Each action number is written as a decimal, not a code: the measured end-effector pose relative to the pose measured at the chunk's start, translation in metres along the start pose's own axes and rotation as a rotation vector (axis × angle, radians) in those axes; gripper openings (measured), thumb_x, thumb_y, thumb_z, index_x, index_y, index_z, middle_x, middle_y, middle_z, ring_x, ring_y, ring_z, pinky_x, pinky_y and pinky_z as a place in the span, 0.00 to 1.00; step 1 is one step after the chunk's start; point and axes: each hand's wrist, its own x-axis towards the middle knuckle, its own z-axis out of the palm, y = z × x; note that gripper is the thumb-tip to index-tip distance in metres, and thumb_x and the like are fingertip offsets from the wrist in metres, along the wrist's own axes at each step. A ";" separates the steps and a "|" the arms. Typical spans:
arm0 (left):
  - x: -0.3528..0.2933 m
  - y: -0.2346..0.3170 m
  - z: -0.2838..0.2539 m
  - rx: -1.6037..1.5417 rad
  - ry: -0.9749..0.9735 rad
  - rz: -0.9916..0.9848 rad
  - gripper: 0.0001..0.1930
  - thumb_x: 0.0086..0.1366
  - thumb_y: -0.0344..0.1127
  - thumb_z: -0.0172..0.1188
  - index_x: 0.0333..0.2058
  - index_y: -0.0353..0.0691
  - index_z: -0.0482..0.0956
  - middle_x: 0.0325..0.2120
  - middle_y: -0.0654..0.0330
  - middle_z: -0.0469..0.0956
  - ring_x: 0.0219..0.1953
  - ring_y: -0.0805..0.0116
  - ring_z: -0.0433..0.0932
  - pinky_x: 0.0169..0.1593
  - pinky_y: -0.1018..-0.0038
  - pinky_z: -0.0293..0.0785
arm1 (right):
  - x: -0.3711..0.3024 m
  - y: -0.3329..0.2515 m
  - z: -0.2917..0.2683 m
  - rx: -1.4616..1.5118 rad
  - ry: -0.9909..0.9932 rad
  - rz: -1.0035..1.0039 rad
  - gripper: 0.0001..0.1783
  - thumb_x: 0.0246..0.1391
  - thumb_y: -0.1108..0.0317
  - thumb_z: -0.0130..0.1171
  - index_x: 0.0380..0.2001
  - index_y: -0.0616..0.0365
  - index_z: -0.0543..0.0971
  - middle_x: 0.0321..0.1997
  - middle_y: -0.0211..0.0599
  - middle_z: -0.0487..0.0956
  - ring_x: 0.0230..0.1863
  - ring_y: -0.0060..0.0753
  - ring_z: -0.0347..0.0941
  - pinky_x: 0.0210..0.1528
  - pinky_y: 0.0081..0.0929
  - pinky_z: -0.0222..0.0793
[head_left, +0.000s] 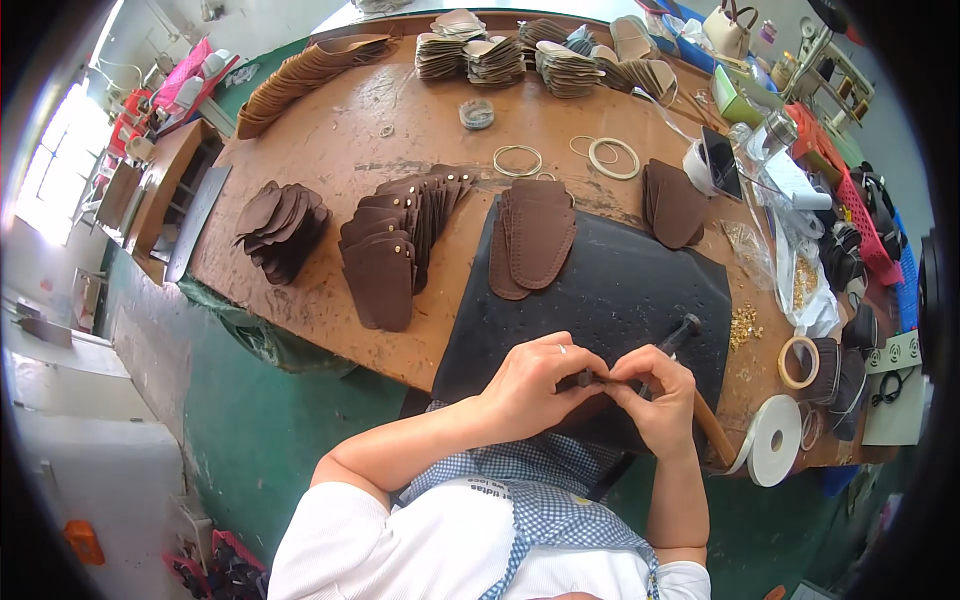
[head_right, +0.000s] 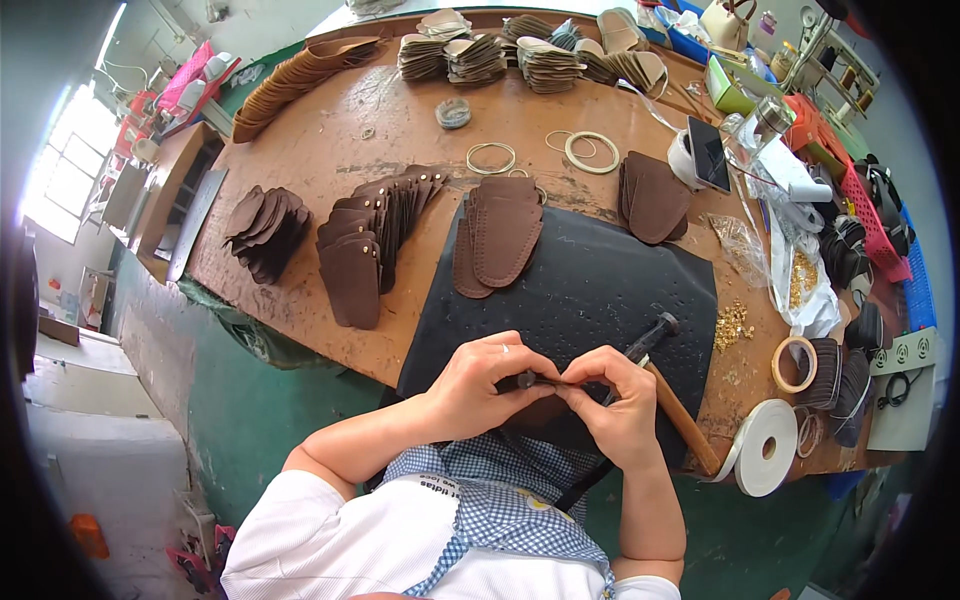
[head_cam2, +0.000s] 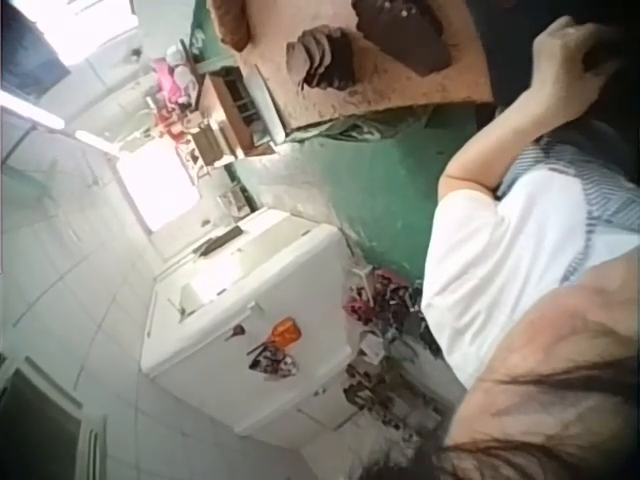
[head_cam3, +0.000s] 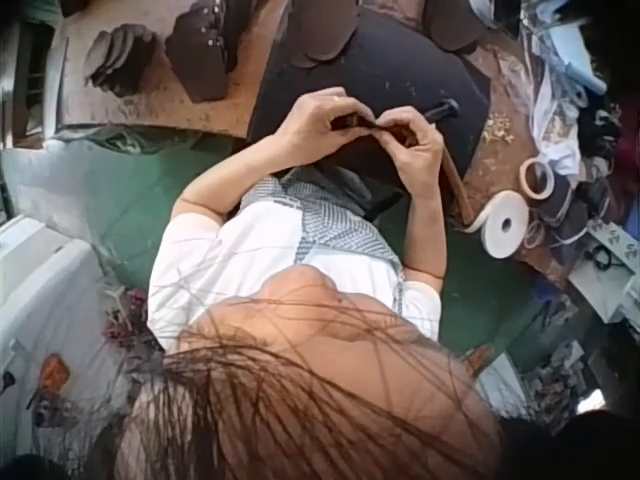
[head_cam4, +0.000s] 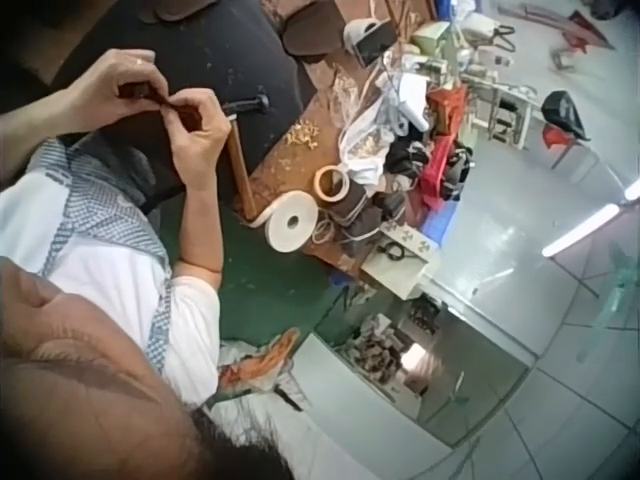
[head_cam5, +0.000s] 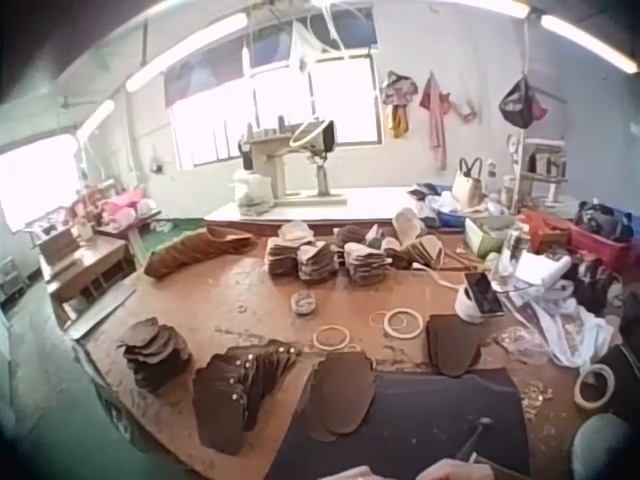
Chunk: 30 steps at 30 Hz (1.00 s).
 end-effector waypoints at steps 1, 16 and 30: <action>0.000 -0.001 -0.001 -0.021 -0.026 0.012 0.12 0.53 0.25 0.72 0.38 0.38 0.85 0.27 0.60 0.82 0.30 0.64 0.77 0.34 0.70 0.75 | -0.001 -0.001 -0.001 -0.066 -0.014 -0.030 0.12 0.44 0.87 0.68 0.32 0.63 0.81 0.34 0.35 0.82 0.35 0.24 0.79 0.41 0.21 0.76; 0.003 0.009 -0.014 0.221 0.118 0.448 0.19 0.42 0.24 0.71 0.38 0.42 0.85 0.36 0.65 0.85 0.30 0.67 0.75 0.33 0.75 0.72 | -0.006 -0.013 0.008 -0.718 0.128 -0.923 0.12 0.44 0.78 0.69 0.35 0.63 0.79 0.38 0.40 0.81 0.38 0.38 0.80 0.39 0.33 0.83; 0.000 0.009 -0.009 -0.579 -0.039 -0.668 0.09 0.64 0.33 0.68 0.38 0.34 0.83 0.32 0.66 0.82 0.32 0.79 0.78 0.38 0.82 0.75 | -0.004 -0.020 0.008 0.088 0.023 0.196 0.12 0.55 0.79 0.68 0.41 0.63 0.77 0.39 0.31 0.81 0.42 0.20 0.79 0.48 0.21 0.77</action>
